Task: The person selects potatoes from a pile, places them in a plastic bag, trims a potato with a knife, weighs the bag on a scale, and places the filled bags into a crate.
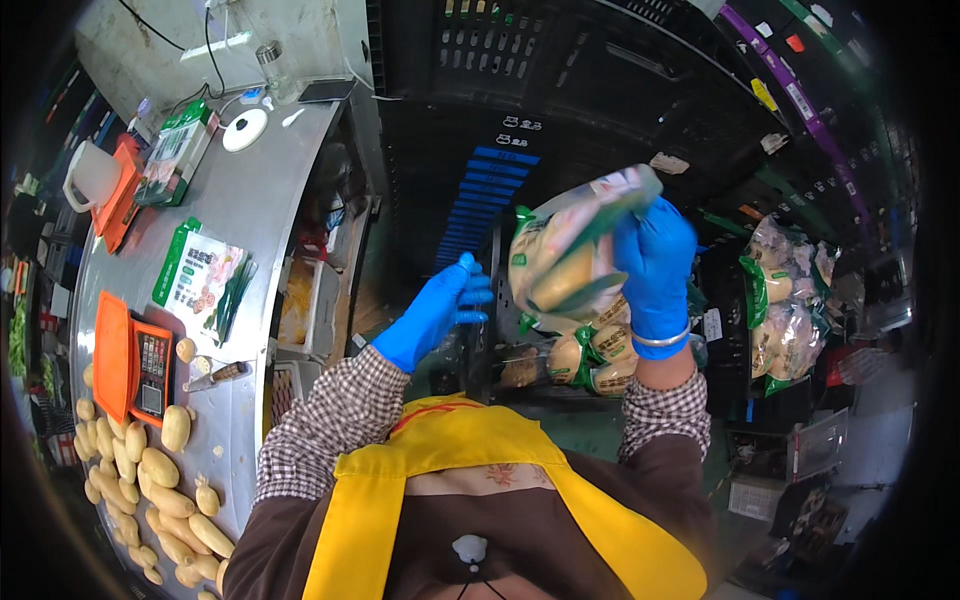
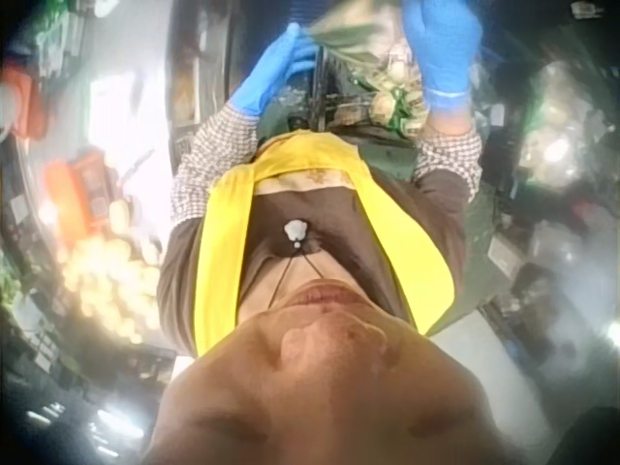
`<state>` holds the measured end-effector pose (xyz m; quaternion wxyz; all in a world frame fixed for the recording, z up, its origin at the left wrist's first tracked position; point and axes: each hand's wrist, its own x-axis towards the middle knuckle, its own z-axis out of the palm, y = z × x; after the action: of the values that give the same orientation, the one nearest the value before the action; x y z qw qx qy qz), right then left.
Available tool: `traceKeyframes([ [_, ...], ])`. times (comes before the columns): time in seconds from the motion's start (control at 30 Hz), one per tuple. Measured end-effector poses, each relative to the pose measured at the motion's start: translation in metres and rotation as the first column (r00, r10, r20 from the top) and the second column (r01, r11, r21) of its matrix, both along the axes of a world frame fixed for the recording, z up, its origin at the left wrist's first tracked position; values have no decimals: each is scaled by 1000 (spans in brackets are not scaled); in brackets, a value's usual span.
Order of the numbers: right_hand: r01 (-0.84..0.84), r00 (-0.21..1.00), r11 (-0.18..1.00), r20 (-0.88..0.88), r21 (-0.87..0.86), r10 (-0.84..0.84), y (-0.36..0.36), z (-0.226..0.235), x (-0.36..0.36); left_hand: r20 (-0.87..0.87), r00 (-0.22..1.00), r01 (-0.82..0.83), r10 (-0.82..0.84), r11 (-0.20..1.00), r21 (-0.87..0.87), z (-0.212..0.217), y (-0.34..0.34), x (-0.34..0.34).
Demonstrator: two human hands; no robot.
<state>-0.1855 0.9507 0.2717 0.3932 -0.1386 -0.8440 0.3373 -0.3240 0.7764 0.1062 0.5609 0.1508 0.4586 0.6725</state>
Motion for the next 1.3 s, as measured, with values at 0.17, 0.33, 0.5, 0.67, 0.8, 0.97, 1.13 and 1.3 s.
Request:
traceKeyframes([
  [0.17, 168, 964, 676, 22, 717, -263, 10, -1, -12, -532, 837, 111, 126, 914, 391, 61, 7, 18],
  [0.33, -159, 984, 982, 99, 105, 149, 29, 23, -11, -342, 895, -159, 285, 922, 353, 98, 55, -9],
  [0.5, -276, 960, 895, -153, -350, 236, 48, 24, -8, -472, 864, 56, 174, 900, 433, 150, 76, -38],
  [0.67, -91, 990, 858, -136, -506, 25, 34, 59, -14, -500, 836, -107, 226, 961, 256, 184, 90, -41],
  [0.8, -10, 987, 885, -145, -466, -65, 109, -9, 12, -515, 746, -208, 422, 883, 421, 244, 98, -51],
  [0.97, 128, 975, 690, -35, -712, -217, 134, -120, 82, -630, 510, -114, 586, 772, 625, 383, 100, -127],
  [1.13, 266, 924, 408, 110, -873, -366, 119, -234, 149, -708, -530, -46, 467, 818, 573, 487, 98, -193],
  [1.3, 489, 872, 476, 384, -731, -305, 89, -287, 197, -835, -29, -195, 550, 816, 544, 472, 214, -304],
])
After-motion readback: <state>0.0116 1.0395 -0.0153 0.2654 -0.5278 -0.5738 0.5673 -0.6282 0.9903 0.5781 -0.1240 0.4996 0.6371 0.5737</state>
